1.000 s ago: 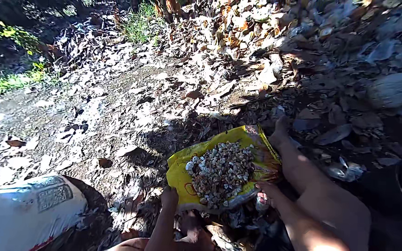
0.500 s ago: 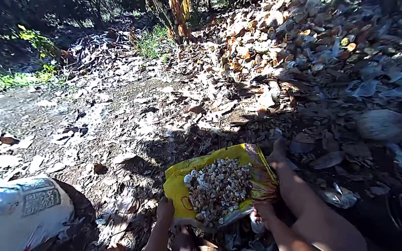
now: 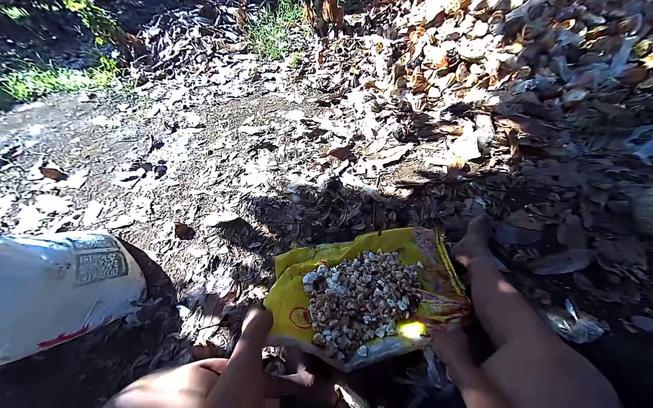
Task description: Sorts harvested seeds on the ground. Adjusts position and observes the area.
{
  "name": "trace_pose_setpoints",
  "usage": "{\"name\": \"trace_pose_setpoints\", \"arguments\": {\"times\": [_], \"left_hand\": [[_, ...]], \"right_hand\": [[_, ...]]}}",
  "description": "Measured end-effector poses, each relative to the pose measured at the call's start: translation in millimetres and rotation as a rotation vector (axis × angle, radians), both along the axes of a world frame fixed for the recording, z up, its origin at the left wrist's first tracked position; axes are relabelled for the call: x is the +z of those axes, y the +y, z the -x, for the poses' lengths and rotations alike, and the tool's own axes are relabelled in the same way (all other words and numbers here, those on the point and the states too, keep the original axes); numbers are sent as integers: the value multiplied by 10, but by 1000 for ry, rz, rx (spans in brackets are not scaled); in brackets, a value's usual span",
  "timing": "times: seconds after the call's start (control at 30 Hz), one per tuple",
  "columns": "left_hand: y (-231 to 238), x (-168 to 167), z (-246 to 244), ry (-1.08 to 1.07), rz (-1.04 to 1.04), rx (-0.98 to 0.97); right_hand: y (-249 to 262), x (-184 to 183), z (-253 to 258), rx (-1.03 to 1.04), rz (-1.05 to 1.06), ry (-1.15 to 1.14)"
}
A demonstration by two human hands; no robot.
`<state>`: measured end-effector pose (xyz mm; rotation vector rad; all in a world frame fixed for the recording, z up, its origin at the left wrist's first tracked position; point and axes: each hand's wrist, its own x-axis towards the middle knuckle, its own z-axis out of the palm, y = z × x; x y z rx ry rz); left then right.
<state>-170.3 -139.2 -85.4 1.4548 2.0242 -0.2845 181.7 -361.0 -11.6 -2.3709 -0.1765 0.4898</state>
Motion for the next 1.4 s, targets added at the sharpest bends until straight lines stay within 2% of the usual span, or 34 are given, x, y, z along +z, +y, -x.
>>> {"name": "trace_pose_setpoints", "arguments": {"times": [0.03,0.07,0.17,0.2,0.27,0.33,0.43,0.57,0.67,0.8,1.0,1.17,1.3,1.4], "left_hand": [[-60,137,-24,28,47,-6],[-90,193,-35,69,99,-29],[-158,156,-54,146,205,-95],[-183,88,-39,163,217,-112],[-188,-134,39,208,174,-99],[-141,-203,37,249,97,-58],[40,-150,-131,276,-83,-56],[62,-42,-566,153,-203,-346],[-164,-121,-890,1,5,-404],[-563,-357,-1043,39,300,-385],[-738,-695,-1065,26,337,-241],[-846,-867,-1110,-243,257,104],[-919,-965,-1229,-423,224,394],[-931,-1023,-1299,-473,232,451]], "right_hand": [[-179,-319,-54,200,37,1],[-216,-402,-162,376,175,145],[-50,-341,-234,731,491,410],[-76,-464,-220,779,553,449],[-225,-952,-235,806,644,443],[-300,-1171,-266,804,675,448],[-298,-1070,-334,804,614,374],[-217,-874,-415,656,445,196],[-125,-863,-456,529,279,234],[16,-1124,-379,349,110,554],[348,-1302,-233,255,133,742],[586,-1577,-60,33,71,893],[673,-1726,42,50,17,990],[699,-1705,93,127,-8,1072]]}}
